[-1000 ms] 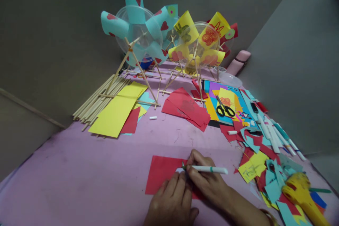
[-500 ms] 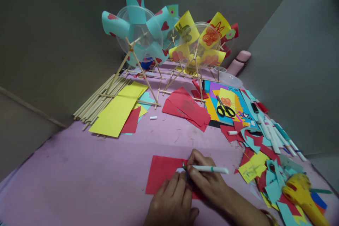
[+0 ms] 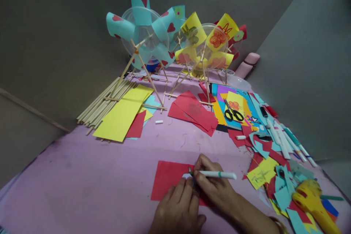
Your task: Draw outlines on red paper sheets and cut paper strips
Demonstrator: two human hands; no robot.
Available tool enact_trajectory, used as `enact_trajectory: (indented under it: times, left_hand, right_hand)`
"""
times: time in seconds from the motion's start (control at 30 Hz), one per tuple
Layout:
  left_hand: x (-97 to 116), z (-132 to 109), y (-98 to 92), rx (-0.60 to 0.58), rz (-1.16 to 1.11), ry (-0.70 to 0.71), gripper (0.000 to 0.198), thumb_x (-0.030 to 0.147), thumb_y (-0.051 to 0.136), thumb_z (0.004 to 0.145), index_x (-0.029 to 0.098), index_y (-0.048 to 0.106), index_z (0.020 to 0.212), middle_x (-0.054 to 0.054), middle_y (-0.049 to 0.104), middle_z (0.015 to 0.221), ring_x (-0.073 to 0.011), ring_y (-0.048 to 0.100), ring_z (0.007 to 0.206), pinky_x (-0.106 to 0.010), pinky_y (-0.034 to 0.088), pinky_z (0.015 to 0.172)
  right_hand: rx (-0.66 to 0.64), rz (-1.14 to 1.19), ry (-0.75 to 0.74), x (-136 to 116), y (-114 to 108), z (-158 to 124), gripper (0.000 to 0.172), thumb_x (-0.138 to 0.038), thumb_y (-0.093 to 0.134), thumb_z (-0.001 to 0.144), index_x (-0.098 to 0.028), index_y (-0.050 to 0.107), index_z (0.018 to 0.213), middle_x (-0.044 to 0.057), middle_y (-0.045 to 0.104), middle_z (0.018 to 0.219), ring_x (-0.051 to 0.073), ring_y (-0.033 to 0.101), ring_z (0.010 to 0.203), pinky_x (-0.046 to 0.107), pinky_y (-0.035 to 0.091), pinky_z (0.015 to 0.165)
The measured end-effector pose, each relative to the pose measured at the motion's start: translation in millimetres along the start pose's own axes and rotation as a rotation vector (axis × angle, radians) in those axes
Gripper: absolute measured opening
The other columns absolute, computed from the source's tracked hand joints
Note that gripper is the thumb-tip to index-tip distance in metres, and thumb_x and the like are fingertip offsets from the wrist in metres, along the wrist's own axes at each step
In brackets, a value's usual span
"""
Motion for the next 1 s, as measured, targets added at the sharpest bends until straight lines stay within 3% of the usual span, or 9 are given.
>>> enact_trajectory:
  times: [0.1, 0.3, 0.7, 1.0]
  left_hand:
    - [-0.6, -4.0, 4.5, -0.035, -0.003, -0.002, 0.054, 0.037, 0.017, 0.099, 0.017, 0.066, 0.087, -0.006, 0.073, 0.087, -0.0197, 0.065, 0.083, -0.031, 0.045, 0.073]
    - [0.4, -15.5, 19.1, -0.180, -0.006, 0.024, 0.036, 0.042, 0.038, 0.093, 0.018, 0.064, 0.102, -0.007, 0.071, 0.097, -0.0216, 0.063, 0.092, -0.033, 0.044, 0.084]
    - [10.4, -23.3, 26.7, -0.204, 0.106, 0.100, 0.039, 0.042, 0.046, 0.090, 0.012, 0.064, 0.106, -0.010, 0.070, 0.107, -0.0215, 0.061, 0.101, -0.028, 0.043, 0.087]
    - [12.3, -26.7, 28.8, -0.215, 0.130, 0.104, 0.040, 0.043, 0.048, 0.089, 0.011, 0.065, 0.107, -0.011, 0.070, 0.110, -0.0212, 0.060, 0.106, -0.025, 0.042, 0.089]
  right_hand:
    - [0.013, -0.013, -0.003, -1.6, -1.2, -0.6, 0.013, -0.018, 0.040, 0.083, -0.023, 0.041, 0.070, -0.006, 0.042, 0.056, 0.012, 0.042, 0.050, 0.024, 0.033, 0.049]
    - [0.019, -0.009, 0.006, -2.5, -1.4, -0.8, 0.013, -0.018, 0.043, 0.081, -0.023, 0.041, 0.070, -0.006, 0.043, 0.055, 0.012, 0.042, 0.050, 0.024, 0.033, 0.050]
    - [0.071, 0.030, 0.009, -7.3, -4.9, -4.3, 0.013, -0.025, 0.043, 0.084, -0.023, 0.043, 0.071, -0.005, 0.047, 0.055, 0.013, 0.045, 0.050, 0.025, 0.035, 0.051]
    - [0.007, -0.108, -0.015, -14.5, 5.5, -5.1, 0.016, -0.024, 0.043, 0.084, -0.021, 0.050, 0.070, 0.000, 0.057, 0.066, 0.016, 0.050, 0.063, 0.030, 0.038, 0.062]
Point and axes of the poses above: each hand's wrist, its own z-axis towards the middle knuckle, its own y-axis out of the palm, x = y × z, the point moved 8 cm from there along z, towards the middle knuckle
